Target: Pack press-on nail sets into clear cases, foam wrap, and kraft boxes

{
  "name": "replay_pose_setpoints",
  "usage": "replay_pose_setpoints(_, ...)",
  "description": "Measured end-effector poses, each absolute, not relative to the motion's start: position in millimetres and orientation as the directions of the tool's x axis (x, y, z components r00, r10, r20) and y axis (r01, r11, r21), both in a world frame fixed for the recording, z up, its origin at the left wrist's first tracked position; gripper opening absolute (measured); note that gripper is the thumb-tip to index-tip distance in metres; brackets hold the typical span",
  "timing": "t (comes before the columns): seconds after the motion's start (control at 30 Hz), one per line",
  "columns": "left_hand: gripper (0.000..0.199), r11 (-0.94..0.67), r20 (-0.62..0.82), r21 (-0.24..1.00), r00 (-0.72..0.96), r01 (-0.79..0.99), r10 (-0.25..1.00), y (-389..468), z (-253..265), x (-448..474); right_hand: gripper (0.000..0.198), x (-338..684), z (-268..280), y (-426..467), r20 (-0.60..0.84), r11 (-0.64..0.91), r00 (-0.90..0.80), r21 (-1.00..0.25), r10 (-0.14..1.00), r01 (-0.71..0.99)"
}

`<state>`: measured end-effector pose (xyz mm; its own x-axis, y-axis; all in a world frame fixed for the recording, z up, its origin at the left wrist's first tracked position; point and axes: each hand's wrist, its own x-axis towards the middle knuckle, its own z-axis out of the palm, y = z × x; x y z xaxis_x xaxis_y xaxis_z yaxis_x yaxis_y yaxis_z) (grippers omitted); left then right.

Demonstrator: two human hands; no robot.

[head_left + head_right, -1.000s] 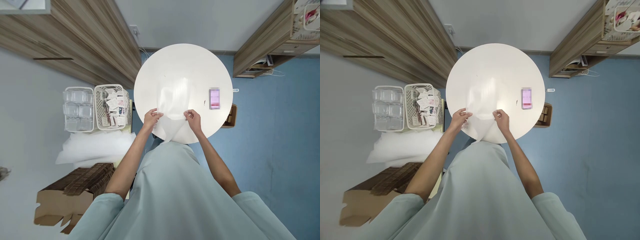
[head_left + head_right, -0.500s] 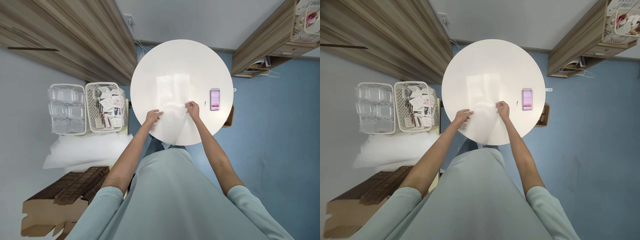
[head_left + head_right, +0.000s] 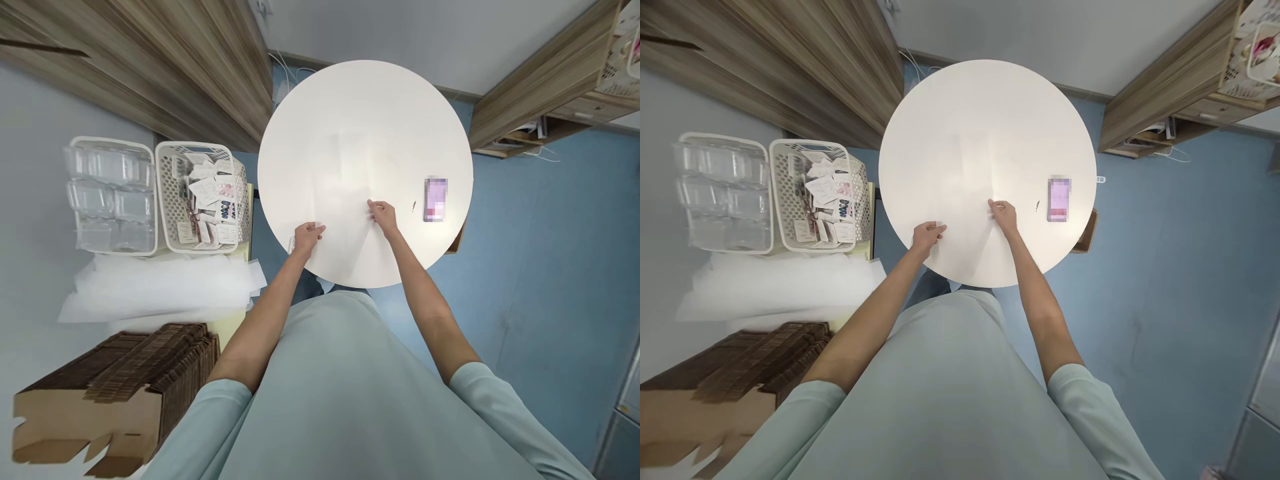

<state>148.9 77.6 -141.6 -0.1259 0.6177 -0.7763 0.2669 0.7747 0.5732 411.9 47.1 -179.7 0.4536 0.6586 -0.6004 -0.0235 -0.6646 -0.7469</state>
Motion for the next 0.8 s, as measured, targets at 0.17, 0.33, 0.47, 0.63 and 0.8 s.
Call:
replay_pose_setpoints(0.17, 0.025, 0.735, -0.740, 0.616, -0.112, 0.283, 0.663, 94.6, -145.2, 150.7, 0.042, 392.2, -172.4, -12.0, -0.661, -0.720, 0.379, -0.694, 0.647, 0.019)
replay_pose_setpoints(0.33, 0.027, 0.649, -0.693, 0.628, -0.072, 0.429, 0.717, 106.7, -155.1, 150.2, 0.039, 381.6, -167.2, -60.5, -0.660, -0.750, 0.398, -0.650, 0.637, 0.123)
replay_pose_setpoints(0.47, 0.029, 0.537, -0.663, 0.593, -0.014, 0.600, 0.748, 111.4, -159.2, 146.4, 0.032, 378.3, -163.3, -71.2, -0.625, -0.753, 0.465, -0.640, 0.628, 0.156)
replay_pose_setpoints(0.63, 0.023, 0.420, -0.611, 0.598, 0.049, 0.683, 0.790, 107.6, -152.9, 127.5, 0.023, 382.7, -161.4, -63.4, -0.587, -0.755, 0.506, -0.613, 0.632, 0.231)
replay_pose_setpoints(0.8, 0.027, 0.142, -0.525, 0.579, 0.234, 0.803, 0.819, 92.3, -145.2, 80.2, 0.018, 390.9, -164.4, -54.8, -0.577, -0.762, 0.519, -0.589, 0.631, 0.271)
